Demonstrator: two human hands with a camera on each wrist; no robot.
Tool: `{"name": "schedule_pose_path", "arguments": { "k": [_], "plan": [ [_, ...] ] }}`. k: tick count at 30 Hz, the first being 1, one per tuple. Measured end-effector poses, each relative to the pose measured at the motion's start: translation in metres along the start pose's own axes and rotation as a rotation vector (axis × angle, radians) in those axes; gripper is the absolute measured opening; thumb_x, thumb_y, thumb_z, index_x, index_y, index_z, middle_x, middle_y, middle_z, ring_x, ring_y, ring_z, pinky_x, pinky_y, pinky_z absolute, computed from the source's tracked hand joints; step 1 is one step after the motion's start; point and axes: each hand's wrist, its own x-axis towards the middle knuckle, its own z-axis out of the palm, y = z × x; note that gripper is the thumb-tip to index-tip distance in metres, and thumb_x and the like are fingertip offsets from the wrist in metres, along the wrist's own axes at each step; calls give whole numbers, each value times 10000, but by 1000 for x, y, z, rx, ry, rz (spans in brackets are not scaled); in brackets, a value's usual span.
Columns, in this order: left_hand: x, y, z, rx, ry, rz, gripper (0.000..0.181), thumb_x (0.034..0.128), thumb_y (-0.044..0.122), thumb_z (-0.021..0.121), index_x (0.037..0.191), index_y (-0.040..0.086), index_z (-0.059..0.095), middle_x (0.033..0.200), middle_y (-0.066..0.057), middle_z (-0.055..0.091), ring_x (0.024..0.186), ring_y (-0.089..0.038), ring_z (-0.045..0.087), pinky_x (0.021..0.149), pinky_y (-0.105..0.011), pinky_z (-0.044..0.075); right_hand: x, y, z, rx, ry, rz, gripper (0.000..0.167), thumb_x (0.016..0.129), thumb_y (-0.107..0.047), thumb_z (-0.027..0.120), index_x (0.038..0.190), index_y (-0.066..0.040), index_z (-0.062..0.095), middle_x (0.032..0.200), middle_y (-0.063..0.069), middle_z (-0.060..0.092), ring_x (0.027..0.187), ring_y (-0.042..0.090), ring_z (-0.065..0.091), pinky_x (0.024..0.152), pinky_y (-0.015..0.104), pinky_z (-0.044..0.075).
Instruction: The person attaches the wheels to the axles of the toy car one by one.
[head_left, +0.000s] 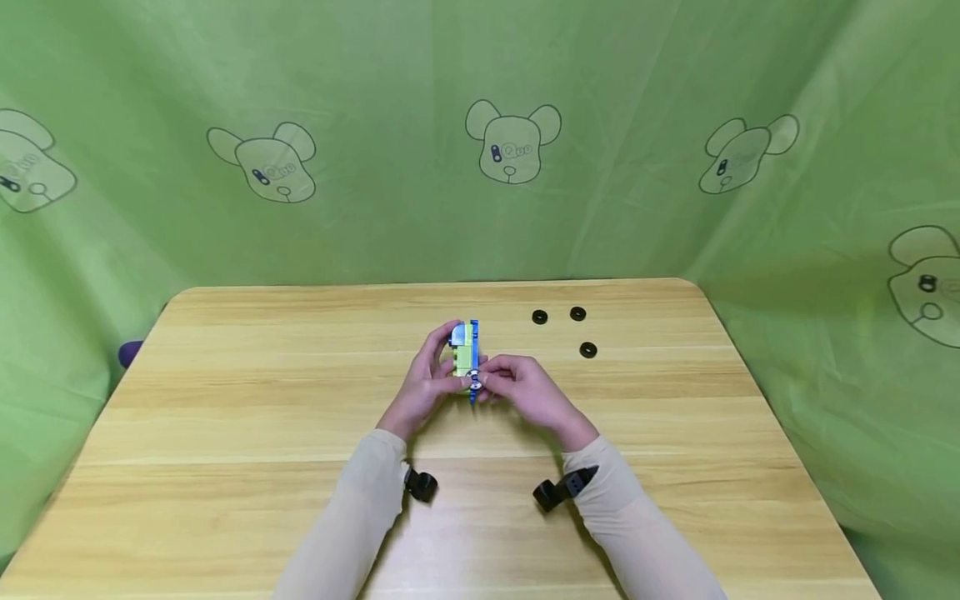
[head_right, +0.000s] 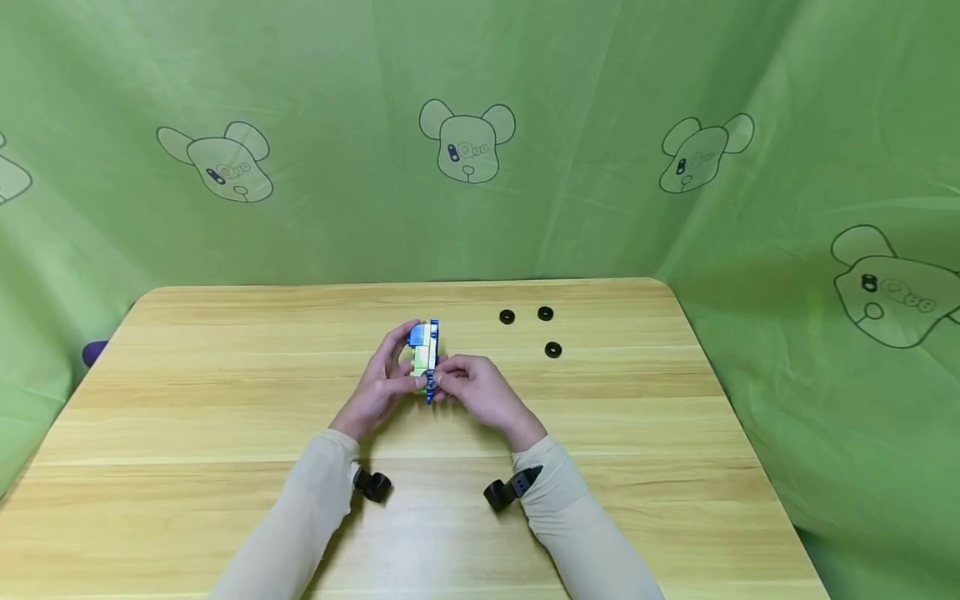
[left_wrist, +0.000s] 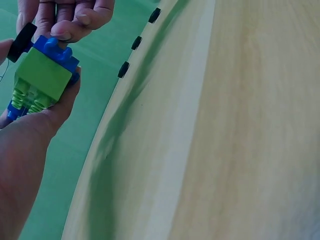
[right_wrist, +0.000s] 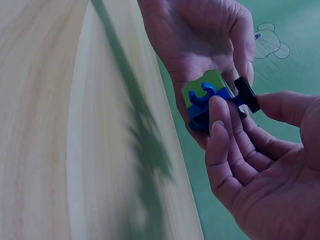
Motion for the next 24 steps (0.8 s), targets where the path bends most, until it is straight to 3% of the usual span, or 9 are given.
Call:
{"name": "schedule_pose_path", "arguments": {
  "k": [8, 15, 21, 24],
  "plan": [
    [0, 1, -1, -14, -7, -8, 901, 762, -223, 564, 1534, 23, 171, 1604, -175, 85, 1258, -580, 376, 994, -405, 473, -2, -5, 1, 8, -1, 19, 234, 987, -18, 550, 1136, 159, 587, 952, 198, 668, 936, 479, 613, 869, 557, 518],
    [1, -2, -3, 18, -4, -30, 902, 770, -232, 557, 1539, 17, 156, 1590, -151, 143, 1241, -491, 461, 989, -399, 480, 1, -2, 0, -3, -3, 32, 232, 983, -33, 564, 1130, 143, 597, 957, 177, 668, 911, 420, 635, 852, 504, 542],
    [2, -2, -3, 8, -2, -32, 908, 772, -239, 541, 1544, 20, 139, 1589, -125, 149, 1250, -495, 448, 989, -400, 479, 3, -3, 0, -9, 7, 48, 217, 981, -20, 559, 1120, 140, 604, 943, 162, 669, 859, 310, 656, 836, 473, 554],
    [3, -2, -3, -3, 1, -39, 913, 769, -249, 526, 1546, 13, 125, 1594, -141, 130, 1252, -494, 445, 982, -389, 485, 3, -4, 1, -2, 14, 50, 213, 974, -9, 561, 1117, 144, 600, 936, 156, 667, 861, 322, 653, 829, 462, 558]
  ]
}}
